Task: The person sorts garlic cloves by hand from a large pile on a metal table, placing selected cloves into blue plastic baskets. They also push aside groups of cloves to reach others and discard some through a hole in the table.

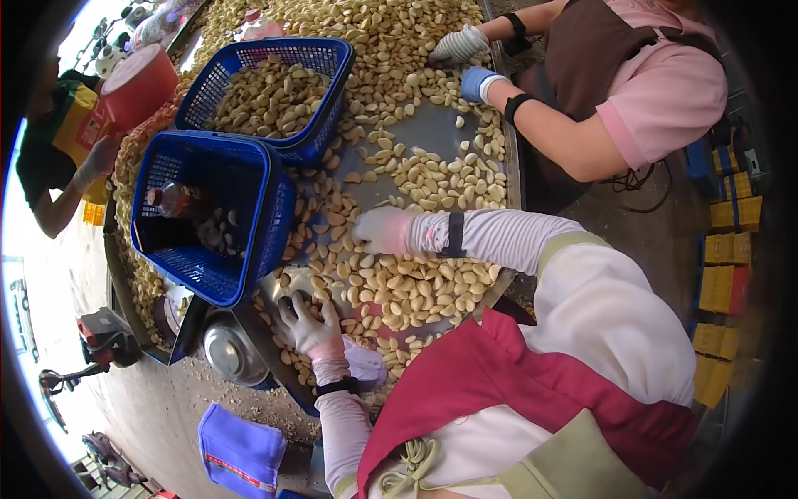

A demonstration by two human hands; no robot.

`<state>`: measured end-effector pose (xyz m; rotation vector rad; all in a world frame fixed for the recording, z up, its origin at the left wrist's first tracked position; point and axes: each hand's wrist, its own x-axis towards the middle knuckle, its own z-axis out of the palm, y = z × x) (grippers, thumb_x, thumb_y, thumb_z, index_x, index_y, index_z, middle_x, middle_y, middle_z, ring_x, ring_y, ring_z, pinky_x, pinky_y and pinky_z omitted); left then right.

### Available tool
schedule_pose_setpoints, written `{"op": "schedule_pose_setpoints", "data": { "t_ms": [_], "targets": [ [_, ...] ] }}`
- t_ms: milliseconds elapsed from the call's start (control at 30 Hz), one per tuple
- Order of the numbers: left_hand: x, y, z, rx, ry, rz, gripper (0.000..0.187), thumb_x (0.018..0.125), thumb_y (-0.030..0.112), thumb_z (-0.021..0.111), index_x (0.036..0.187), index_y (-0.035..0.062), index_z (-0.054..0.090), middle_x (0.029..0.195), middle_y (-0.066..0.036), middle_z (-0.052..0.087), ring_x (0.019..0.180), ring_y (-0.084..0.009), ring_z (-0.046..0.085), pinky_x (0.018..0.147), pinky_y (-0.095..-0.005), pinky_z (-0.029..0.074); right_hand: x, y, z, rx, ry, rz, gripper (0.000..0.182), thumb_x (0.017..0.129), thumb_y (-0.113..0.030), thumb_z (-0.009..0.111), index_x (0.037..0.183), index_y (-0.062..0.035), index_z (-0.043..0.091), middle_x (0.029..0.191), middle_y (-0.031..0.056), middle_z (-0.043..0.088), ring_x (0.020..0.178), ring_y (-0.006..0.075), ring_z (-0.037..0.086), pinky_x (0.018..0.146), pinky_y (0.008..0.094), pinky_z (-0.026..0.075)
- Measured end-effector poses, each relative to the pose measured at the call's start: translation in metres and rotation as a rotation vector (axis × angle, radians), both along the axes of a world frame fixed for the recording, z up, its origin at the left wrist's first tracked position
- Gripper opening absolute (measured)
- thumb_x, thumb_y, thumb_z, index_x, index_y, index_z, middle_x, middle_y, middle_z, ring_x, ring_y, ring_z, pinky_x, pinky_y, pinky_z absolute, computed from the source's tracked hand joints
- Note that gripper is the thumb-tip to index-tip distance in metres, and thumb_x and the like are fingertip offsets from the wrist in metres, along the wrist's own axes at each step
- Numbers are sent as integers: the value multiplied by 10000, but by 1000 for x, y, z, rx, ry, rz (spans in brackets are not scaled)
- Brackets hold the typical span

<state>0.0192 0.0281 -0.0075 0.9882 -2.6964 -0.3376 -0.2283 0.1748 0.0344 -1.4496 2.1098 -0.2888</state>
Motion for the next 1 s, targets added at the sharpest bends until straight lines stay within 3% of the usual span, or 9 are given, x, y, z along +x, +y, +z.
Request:
{"op": "schedule_pose_setpoints", "data": {
  "t_ms": [100, 133, 233, 367, 467, 567, 667, 800, 1000],
  "targets": [
    [-1, 1, 1, 112, 67, 29, 623, 827, 342, 711, 1385, 117, 552, 1485, -235, 451, 1329, -472, 448, 1107, -543, 387, -9, 2, 40, 23, -745, -417, 304, 941, -223, 609, 1183, -66, 701, 1032, 87, 703, 936, 233, 704, 778, 334, 568],
    [-2, 1, 3, 111, 65, 24, 617, 834, 319, 713, 1389, 104, 551, 1483, -241, 446, 1335, -457, 450, 1093, -513, 410, -18, 5, -7, -90, -1046, -424, 317, 1001, -202, 535, 1257, -45, 637, 1074, 79, 684, 944, 198, 698, 762, 292, 565],
    [-2, 2, 7, 79, 35, 15, 609, 844, 295, 712, 1395, 93, 550, 1484, -247, 440, 1344, -438, 453, 1084, -481, 431, -18, 9, -25, -442, -1440, -250, 352, 1013, -201, 530, 1320, -33, 564, 1166, 91, 660, 986, 238, 698, 799, 317, 577],
    [-4, 4, 9, 138, 63, 22, 606, 849, 289, 704, 1402, 96, 547, 1492, -251, 431, 1345, -443, 450, 1094, -484, 424, -8, -4, 3, -220, -2043, -482, 305, 1002, -114, 531, 1289, -11, 551, 1196, 141, 631, 1060, 303, 696, 879, 386, 593],
    [-1, 1, 2, 111, 59, 10, 614, 847, 294, 705, 1406, 97, 543, 1495, -252, 428, 1346, -448, 447, 1101, -488, 416, 4, -5, -9, -341, -1977, -464, 304, 936, 25, 578, 1239, 7, 560, 1190, 158, 641, 1096, 288, 689, 887, 385, 593],
    [-1, 0, 4, 49, 3, 1, 617, 847, 298, 706, 1406, 97, 541, 1495, -253, 427, 1349, -450, 447, 1099, -491, 420, 5, -6, 3, -275, -1640, -488, 455, 816, 79, 651, 1262, 66, 557, 1167, 130, 657, 1060, 195, 661, 897, 339, 570],
    [-3, 2, 8, 129, 43, 20, 618, 848, 304, 709, 1406, 100, 541, 1496, -254, 424, 1349, -449, 447, 1097, -492, 422, 7, -4, 4, -289, -1599, -466, 480, 802, 68, 658, 1274, 41, 570, 1146, 114, 664, 1043, 177, 664, 873, 322, 562],
    [-1, -2, -1, 57, 96, -7, 587, 833, 340, 716, 1349, 108, 560, 1449, -228, 472, 1290, -453, 467, 1082, -549, 379, 16, -5, 21, -368, -1500, -417, 472, 823, 24, 683, 1283, 11, 582, 1128, 88, 668, 990, 177, 672, 855, 310, 555],
    [0, -2, -2, 16, -13, -16, 609, 854, 297, 707, 1406, 101, 540, 1483, -245, 435, 1332, -438, 465, 1081, -495, 434, 26, -4, 15, -223, -1760, -479, 277, 915, -68, 695, 1180, -24, 624, 1027, 73, 705, 857, 151, 677, 753, 253, 556]
  ]
}}
